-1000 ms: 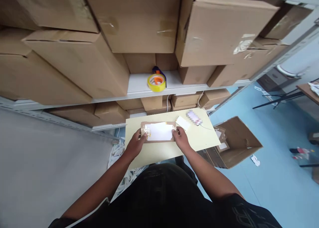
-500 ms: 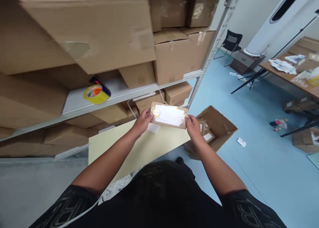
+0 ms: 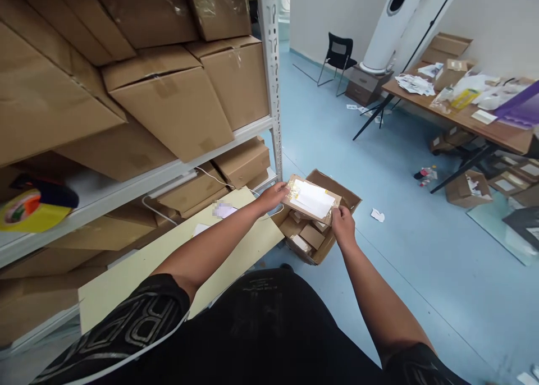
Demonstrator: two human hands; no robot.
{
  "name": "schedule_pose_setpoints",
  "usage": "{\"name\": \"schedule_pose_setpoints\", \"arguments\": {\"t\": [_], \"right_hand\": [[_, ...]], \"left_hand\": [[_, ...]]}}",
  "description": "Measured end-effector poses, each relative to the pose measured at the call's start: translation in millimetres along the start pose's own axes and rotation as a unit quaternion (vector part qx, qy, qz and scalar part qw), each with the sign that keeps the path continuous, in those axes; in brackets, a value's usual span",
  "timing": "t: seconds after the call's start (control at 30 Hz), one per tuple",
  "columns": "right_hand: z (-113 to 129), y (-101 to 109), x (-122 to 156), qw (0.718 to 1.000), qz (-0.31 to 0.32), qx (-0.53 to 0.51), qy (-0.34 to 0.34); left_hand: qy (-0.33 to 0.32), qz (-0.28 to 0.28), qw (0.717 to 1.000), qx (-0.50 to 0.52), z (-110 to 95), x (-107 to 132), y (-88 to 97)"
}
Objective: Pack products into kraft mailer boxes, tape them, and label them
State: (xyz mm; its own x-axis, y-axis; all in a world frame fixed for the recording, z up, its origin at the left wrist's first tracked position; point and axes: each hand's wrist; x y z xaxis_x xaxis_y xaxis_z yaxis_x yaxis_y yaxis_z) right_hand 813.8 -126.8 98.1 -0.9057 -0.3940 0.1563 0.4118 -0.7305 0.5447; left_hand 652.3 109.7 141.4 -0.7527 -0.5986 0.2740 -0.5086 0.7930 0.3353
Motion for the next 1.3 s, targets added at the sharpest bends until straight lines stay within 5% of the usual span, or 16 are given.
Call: {"name": "schedule_pose_setpoints", "arguments": {"t": [0.13, 0.3, 0.43, 0.53, 0.7, 0.83, 1.03, 1.17, 1.3], "right_hand": [[-27, 0, -18, 0.998, 0.008, 0.066, -0.014], [-43, -33, -15, 0.985, 0.094, 0.139, 0.044], [-34, -91, 15, 0.933, 0.224, 0.233, 0.158], [-12, -144, 48, 0.877, 0.289, 0.309, 0.228], [35, -233, 93, 0.796, 0.374, 0.362, 0.309], [67, -293, 107, 0.753, 0.411, 0.383, 0.341], [105, -369, 93, 0.702, 0.436, 0.432, 0.362], [117, -408, 81, 0.664, 0.456, 0.453, 0.383], [118, -422, 72, 0.631, 0.478, 0.463, 0.398]], "left_hand": [[-0.001, -0.022, 1.0, 0.0, 5, 5, 4.7], [-0.028, -0.091, 0.995, -0.003, 39, 73, 60.7], [0.058, -0.16, 0.985, 0.041, 100, 162, 106.3], [0.134, -0.225, 0.961, 0.09, 156, 235, 124.0], [0.247, -0.285, 0.92, 0.108, 243, 342, 123.4], [0.296, -0.306, 0.898, 0.108, 284, 396, 110.3], [0.33, -0.349, 0.874, 0.066, 295, 422, 83.3], [0.357, -0.374, 0.852, 0.073, 280, 410, 56.7], [0.368, -0.386, 0.841, 0.09, 261, 386, 31.2]]}}
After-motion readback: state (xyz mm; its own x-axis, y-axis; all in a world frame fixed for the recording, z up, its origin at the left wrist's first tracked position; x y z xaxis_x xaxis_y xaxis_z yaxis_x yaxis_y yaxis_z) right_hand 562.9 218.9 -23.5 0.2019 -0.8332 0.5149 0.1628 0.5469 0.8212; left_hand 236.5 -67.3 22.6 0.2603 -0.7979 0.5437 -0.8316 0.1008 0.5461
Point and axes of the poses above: each hand's wrist, its own x-axis away from the middle knuckle, its own y-axis out of the back of the hand, z = x × y
